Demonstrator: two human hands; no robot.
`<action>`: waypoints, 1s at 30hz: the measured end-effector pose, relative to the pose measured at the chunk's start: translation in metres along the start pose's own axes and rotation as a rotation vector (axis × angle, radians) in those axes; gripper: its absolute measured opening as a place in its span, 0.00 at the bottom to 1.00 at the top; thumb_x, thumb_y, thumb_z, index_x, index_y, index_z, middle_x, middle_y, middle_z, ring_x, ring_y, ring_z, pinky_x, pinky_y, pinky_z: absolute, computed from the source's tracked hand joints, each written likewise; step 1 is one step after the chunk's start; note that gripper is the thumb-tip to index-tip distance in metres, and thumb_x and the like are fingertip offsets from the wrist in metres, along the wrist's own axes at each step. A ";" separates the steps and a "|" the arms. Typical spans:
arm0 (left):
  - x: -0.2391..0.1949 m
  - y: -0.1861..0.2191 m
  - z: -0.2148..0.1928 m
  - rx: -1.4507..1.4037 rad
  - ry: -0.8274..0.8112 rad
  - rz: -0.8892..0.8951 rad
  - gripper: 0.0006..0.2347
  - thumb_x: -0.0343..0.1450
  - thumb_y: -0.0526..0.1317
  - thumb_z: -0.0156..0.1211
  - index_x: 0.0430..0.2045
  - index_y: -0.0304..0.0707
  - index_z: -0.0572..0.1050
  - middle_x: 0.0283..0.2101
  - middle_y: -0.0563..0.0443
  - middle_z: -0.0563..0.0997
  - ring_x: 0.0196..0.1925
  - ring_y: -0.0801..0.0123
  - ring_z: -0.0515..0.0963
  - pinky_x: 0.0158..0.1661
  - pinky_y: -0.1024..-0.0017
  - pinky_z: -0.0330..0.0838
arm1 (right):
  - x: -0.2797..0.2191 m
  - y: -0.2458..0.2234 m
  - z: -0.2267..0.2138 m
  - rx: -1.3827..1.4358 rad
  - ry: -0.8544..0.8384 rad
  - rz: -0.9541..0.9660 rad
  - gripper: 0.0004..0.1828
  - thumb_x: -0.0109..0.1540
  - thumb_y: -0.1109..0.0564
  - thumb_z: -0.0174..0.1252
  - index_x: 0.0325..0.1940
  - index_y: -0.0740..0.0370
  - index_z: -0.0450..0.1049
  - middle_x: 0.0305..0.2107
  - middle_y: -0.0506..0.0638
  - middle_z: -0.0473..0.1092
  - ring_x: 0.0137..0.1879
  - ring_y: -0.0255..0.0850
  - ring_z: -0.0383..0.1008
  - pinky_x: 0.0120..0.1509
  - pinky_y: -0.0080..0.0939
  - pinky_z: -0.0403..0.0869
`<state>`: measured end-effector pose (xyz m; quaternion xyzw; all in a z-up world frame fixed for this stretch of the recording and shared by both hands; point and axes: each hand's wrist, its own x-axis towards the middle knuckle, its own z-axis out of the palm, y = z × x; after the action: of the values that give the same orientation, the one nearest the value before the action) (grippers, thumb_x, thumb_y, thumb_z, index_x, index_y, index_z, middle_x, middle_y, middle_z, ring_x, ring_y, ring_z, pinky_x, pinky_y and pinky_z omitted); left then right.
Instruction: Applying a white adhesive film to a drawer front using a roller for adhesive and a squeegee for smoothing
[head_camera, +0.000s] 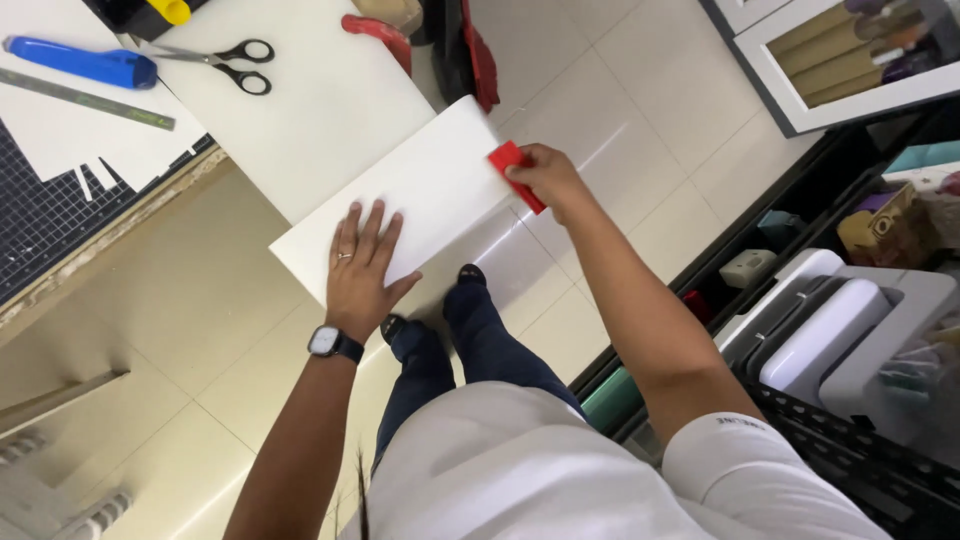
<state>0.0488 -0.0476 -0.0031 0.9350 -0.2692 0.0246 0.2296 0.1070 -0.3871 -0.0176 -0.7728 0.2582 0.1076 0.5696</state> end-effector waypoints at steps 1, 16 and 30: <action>-0.013 0.000 -0.005 -0.001 -0.003 -0.003 0.37 0.67 0.55 0.68 0.73 0.50 0.60 0.78 0.52 0.54 0.79 0.49 0.44 0.75 0.52 0.39 | -0.004 0.016 0.008 -0.001 -0.003 0.003 0.23 0.55 0.53 0.70 0.54 0.54 0.79 0.41 0.53 0.76 0.44 0.48 0.80 0.49 0.48 0.76; 0.031 0.038 0.067 0.070 0.113 -0.065 0.33 0.69 0.50 0.68 0.71 0.54 0.64 0.73 0.53 0.64 0.76 0.47 0.55 0.71 0.51 0.53 | -0.022 -0.005 -0.008 -0.852 -0.099 -1.128 0.26 0.68 0.53 0.57 0.71 0.39 0.70 0.40 0.44 0.70 0.50 0.45 0.69 0.59 0.50 0.63; 0.031 0.044 0.061 0.142 0.096 -0.119 0.32 0.67 0.53 0.67 0.70 0.62 0.65 0.68 0.51 0.64 0.73 0.53 0.58 0.68 0.52 0.56 | 0.012 0.015 0.006 -1.058 -0.049 -1.400 0.15 0.70 0.52 0.50 0.59 0.37 0.73 0.42 0.46 0.69 0.52 0.48 0.67 0.57 0.57 0.65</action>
<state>0.0482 -0.1227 -0.0343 0.9609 -0.1996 0.0750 0.1766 0.1100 -0.3884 -0.0371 -0.9139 -0.3715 -0.1444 0.0774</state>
